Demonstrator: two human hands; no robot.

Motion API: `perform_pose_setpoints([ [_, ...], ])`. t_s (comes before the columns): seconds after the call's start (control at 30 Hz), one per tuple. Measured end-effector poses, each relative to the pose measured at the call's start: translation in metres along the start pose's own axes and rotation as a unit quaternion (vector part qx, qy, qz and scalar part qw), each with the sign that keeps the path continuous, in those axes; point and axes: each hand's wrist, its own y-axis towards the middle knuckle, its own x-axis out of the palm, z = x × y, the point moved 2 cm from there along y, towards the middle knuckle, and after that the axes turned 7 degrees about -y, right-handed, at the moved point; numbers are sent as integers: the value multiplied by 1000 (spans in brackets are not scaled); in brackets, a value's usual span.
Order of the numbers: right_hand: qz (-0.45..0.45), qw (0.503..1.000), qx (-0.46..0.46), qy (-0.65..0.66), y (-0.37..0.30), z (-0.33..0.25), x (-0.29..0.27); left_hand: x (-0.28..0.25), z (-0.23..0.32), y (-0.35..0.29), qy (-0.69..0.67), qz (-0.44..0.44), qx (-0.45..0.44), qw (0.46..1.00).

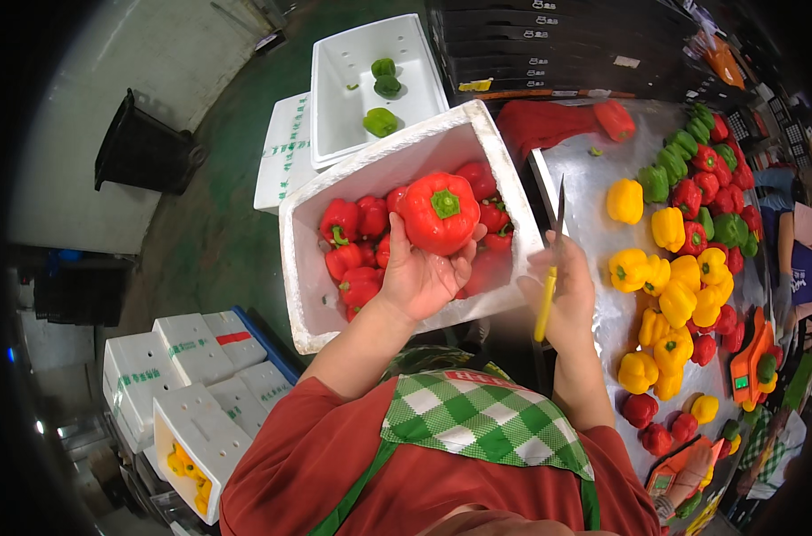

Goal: The person repeatedly picks red bell peppers from a white styrofoam box, uses yellow-handled scissors to cut off the green stems, and places the trimmed peppers onto a metal table. The process is repeated continuously throughout the clip.

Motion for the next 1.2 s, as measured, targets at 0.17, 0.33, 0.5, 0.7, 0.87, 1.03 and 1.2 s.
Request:
perform_pose_setpoints([
  [0.17,-19,995,-96,-23,8,-4,8,1,-13,2,33,-45,-108,993],
  [0.33,-54,974,-145,168,13,17,22,13,-40,4,66,-19,-179,981],
  [0.5,-24,971,-174,160,5,17,13,12,-35,5,294,14,-94,951],
  [0.7,49,977,-180,100,-5,26,6,41,-26,6,672,-155,300,659],
  [0.87,72,977,-185,82,-10,29,3,55,-37,7,747,-219,277,563],
  [1.03,106,973,-198,56,-15,34,-1,42,-32,9,724,-213,283,591],
  [1.2,137,971,-189,55,-24,37,-5,36,-43,18,620,-152,229,735],
])
